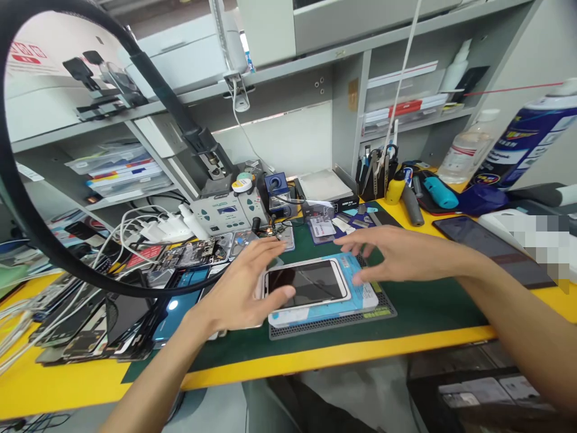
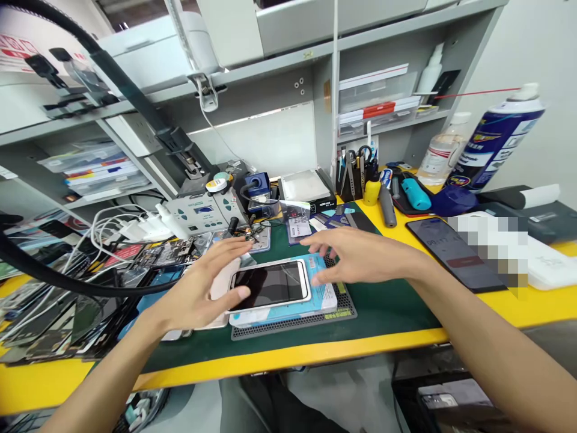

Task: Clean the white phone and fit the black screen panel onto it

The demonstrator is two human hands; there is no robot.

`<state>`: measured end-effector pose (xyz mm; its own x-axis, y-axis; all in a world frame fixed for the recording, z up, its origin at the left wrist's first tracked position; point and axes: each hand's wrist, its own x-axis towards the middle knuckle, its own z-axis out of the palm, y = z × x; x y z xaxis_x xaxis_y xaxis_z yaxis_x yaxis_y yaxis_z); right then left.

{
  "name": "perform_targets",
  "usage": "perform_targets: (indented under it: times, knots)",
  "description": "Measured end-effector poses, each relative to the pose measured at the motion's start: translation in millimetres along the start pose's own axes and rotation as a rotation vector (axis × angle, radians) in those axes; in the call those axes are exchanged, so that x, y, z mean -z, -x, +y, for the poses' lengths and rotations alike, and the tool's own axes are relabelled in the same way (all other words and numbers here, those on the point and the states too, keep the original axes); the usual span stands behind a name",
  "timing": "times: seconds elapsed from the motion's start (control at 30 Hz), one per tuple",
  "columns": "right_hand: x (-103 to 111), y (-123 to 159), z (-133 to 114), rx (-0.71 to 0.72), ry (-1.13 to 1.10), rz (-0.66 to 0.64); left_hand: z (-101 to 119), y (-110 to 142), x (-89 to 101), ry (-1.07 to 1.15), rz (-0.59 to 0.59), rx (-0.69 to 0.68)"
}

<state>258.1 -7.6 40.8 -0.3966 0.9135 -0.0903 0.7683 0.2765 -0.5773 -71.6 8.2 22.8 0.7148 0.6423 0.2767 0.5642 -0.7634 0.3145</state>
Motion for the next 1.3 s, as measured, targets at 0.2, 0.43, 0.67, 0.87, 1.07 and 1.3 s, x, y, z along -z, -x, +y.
perform_targets:
  times: [0.2, 0.43, 0.67, 0.87, 1.07, 1.3]
  knots:
    - [4.4, -39.3, 25.7, -0.265, -0.074, 0.439, -35.7, 8.8, -14.0, 0.087, 0.469, 0.066]
    - [-0.1, -93.4, 28.4, -0.423, -0.287, 0.349, -44.8, 18.4, -14.0, 0.082, 0.641, 0.106]
    - [14.7, -86.6, 28.5, -0.421, -0.523, 0.263, -43.6, 28.7, -8.5, 0.151, 0.699, 0.163]
    - [9.7, -49.5, 27.1, -0.324, -0.731, -0.01, -37.1, 27.7, -8.2, 0.233, 0.663, 0.224]
    - [-12.5, -41.4, 8.3, -0.333, -0.659, -0.21, -36.2, 28.9, -7.9, 0.258, 0.497, 0.269]
    - [-18.5, -33.3, -13.8, -0.335, -0.448, -0.247, -30.6, 30.5, -8.1, 0.252, 0.335, 0.255]
